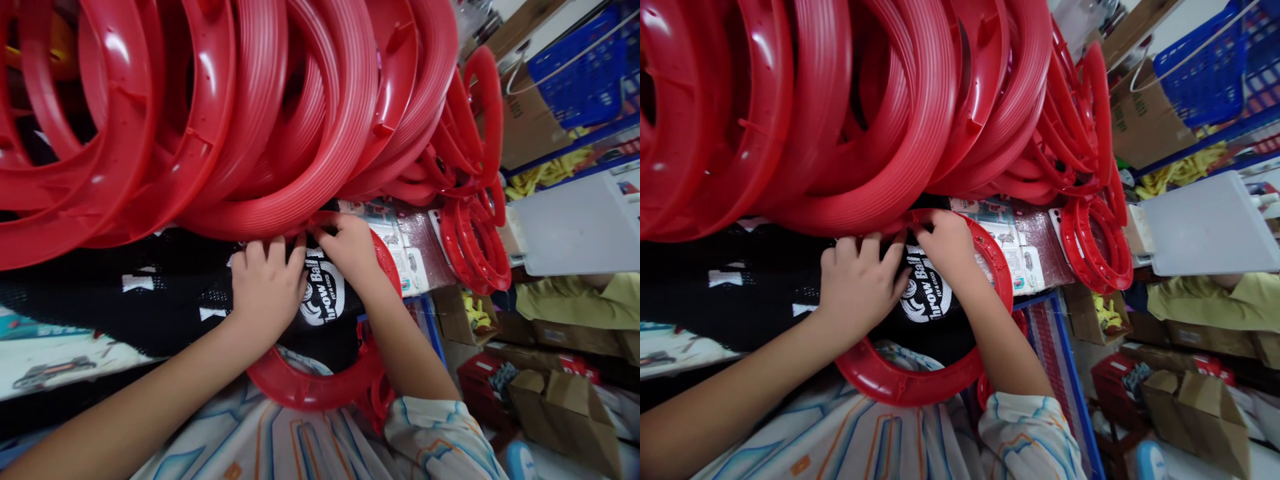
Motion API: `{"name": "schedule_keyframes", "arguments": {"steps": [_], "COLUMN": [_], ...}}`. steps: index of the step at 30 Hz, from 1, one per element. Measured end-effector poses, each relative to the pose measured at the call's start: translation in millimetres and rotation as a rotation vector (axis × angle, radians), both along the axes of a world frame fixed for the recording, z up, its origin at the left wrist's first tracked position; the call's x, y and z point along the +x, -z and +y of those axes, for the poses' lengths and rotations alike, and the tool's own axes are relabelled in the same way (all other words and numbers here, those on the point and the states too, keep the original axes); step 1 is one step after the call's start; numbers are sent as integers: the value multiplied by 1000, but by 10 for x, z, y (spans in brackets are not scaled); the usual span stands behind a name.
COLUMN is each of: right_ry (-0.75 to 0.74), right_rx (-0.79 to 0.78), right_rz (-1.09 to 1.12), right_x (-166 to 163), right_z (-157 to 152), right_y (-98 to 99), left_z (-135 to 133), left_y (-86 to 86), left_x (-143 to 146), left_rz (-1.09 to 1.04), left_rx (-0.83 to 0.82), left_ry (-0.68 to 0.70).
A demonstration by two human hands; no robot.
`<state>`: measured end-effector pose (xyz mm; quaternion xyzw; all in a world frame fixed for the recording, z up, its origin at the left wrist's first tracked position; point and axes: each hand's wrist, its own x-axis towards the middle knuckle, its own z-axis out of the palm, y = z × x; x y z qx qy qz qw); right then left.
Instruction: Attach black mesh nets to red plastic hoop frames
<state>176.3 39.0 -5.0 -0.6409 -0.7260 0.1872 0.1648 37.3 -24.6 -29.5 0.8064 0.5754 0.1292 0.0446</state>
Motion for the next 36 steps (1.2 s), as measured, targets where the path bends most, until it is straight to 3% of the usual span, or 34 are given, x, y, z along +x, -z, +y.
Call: {"name": "schedule_keyframes", "arguments": {"steps": [5, 13, 21, 36], "right_ry": [-11, 96, 155, 149], "right_rx": [-10, -7, 59, 5], "right_rz": [-20, 46, 6, -110], "right_x": [82, 261, 225, 154], "right_z": [-62, -282, -130, -15], "right_y": [-26, -61, -21, -10], "left_z": [-18, -37, -46, -47], "left_y": [72, 100, 20, -4], "left_x": [-23, -36, -12, 3], "left_rz": [2, 6, 85, 105], "left_rx": [19, 45, -50, -68], "left_ry": [5, 17, -15, 7]}}
